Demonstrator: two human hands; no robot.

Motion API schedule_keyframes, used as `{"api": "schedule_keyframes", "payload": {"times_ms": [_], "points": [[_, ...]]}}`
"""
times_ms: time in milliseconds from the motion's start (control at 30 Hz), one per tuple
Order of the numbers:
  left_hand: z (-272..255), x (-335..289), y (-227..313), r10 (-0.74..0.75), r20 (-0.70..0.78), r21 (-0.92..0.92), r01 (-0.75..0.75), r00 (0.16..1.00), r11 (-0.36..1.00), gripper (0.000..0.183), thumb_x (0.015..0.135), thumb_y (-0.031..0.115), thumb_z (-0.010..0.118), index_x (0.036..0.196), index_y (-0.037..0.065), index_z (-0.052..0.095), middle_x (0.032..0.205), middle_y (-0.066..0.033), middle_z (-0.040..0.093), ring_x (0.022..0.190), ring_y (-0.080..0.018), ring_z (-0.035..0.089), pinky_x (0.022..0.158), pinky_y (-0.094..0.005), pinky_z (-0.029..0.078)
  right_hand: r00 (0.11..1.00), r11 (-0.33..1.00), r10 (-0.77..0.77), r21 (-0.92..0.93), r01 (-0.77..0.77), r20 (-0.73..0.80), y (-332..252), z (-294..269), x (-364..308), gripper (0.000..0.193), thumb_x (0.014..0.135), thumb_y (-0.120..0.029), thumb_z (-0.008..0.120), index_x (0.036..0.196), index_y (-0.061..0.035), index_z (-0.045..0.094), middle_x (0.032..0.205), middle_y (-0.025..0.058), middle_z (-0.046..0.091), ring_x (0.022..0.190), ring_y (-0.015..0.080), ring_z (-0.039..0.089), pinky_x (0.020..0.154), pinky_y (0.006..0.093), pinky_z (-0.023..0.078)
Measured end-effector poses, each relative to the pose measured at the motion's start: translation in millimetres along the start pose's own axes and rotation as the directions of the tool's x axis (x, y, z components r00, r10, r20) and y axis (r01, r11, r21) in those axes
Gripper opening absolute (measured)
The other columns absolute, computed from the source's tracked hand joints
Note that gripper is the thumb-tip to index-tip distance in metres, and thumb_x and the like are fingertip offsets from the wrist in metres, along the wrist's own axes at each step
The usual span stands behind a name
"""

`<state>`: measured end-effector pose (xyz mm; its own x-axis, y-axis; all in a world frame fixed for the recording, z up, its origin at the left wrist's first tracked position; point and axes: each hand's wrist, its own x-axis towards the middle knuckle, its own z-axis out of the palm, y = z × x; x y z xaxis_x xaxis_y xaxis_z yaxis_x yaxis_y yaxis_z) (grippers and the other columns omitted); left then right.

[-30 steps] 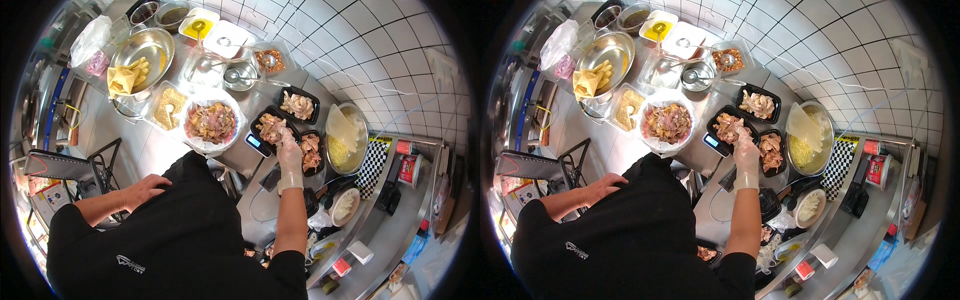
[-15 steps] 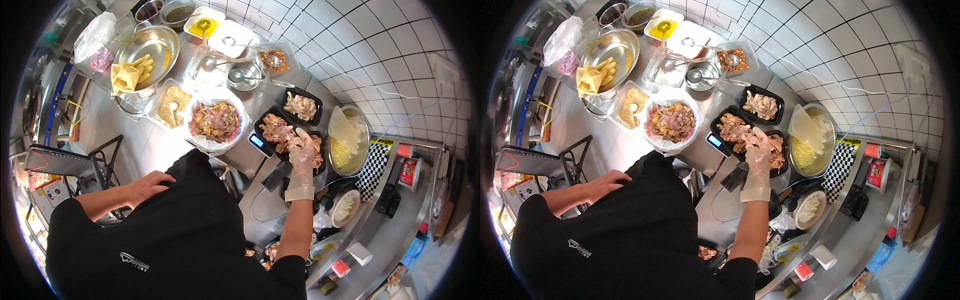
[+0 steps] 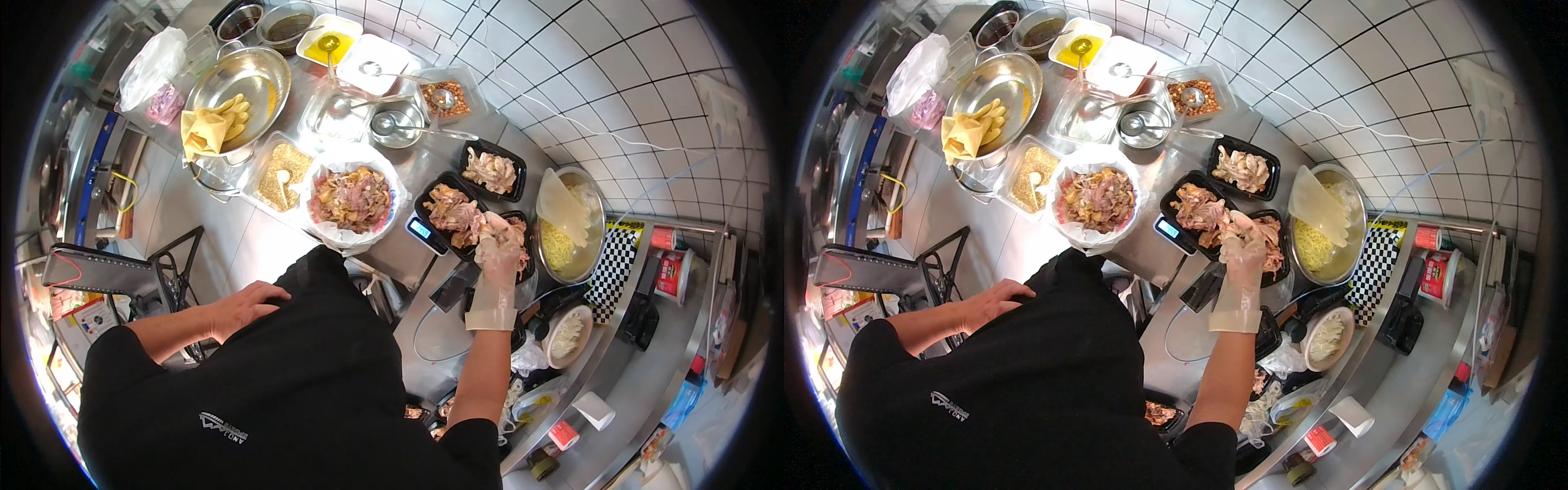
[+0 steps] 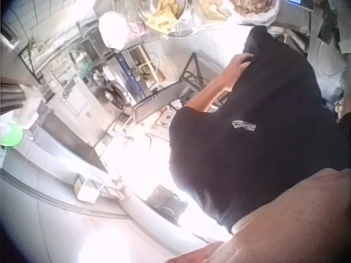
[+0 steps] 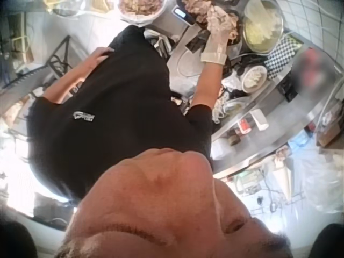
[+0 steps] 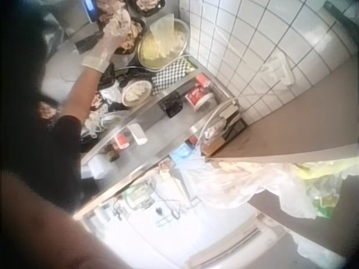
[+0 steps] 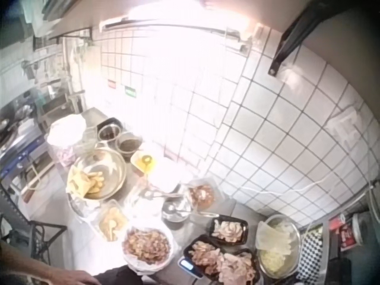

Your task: The person portions shredded meat into multiple black plastic containers using gloved hands. They repeatedly transfer meat from a large bowl to the containers, occasionally using a digital scale to measure the weight of the portions.

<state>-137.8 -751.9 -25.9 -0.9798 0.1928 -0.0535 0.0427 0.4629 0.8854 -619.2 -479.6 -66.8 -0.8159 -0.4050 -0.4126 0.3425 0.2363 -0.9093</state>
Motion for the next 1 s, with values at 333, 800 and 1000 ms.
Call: {"api": "schedule_keyframes", "payload": {"times_ms": [333,800,1000], "points": [[-6.3,6.1,9.6,0.010,-0.001,-0.026,-0.010,1.000,1.000,0.058,0.097,0.022,0.075,0.146,0.017,0.044,0.153,-0.0238,0.048,0.139,-0.0452,0.050,0.118,-0.0560,0.041,0.987,1.000,-0.012,0.006,0.013,-0.162,6.8,-32.5,-3.0,0.035,0.102,0.005,0.063,0.136,-0.0033,0.067,0.107,0.0036,0.069,0.061,0.0086,0.053,0.053,0.0236,0.042],[-3.5,5.1,-5.3,-0.005,0.044,0.010,0.004,0.999,1.000,0.069,0.087,0.035,0.082,0.146,0.017,0.049,0.156,-0.0209,0.045,0.135,-0.0467,0.050,0.118,-0.0572,0.043,0.926,0.699,-0.353,-0.696,0.167,-0.132,46.8,-85.2,9.2,0.039,0.096,-0.015,0.075,0.132,-0.0016,0.072,0.125,0.0157,0.078,0.110,0.0288,0.075,0.097,0.0404,0.059],[-8.2,6.9,6.3,-0.076,0.096,0.016,0.075,0.992,0.997,0.069,0.086,0.032,0.082,0.146,0.017,0.051,0.157,-0.0204,0.045,0.137,-0.0462,0.048,0.119,-0.0569,0.041,0.958,0.398,-0.282,-0.904,0.158,0.044,20.2,9.3,2.1,0.035,0.094,-0.015,0.079,0.128,-0.0043,0.073,0.116,0.0220,0.078,0.115,0.0408,0.073,0.101,0.0472,0.057]]}}
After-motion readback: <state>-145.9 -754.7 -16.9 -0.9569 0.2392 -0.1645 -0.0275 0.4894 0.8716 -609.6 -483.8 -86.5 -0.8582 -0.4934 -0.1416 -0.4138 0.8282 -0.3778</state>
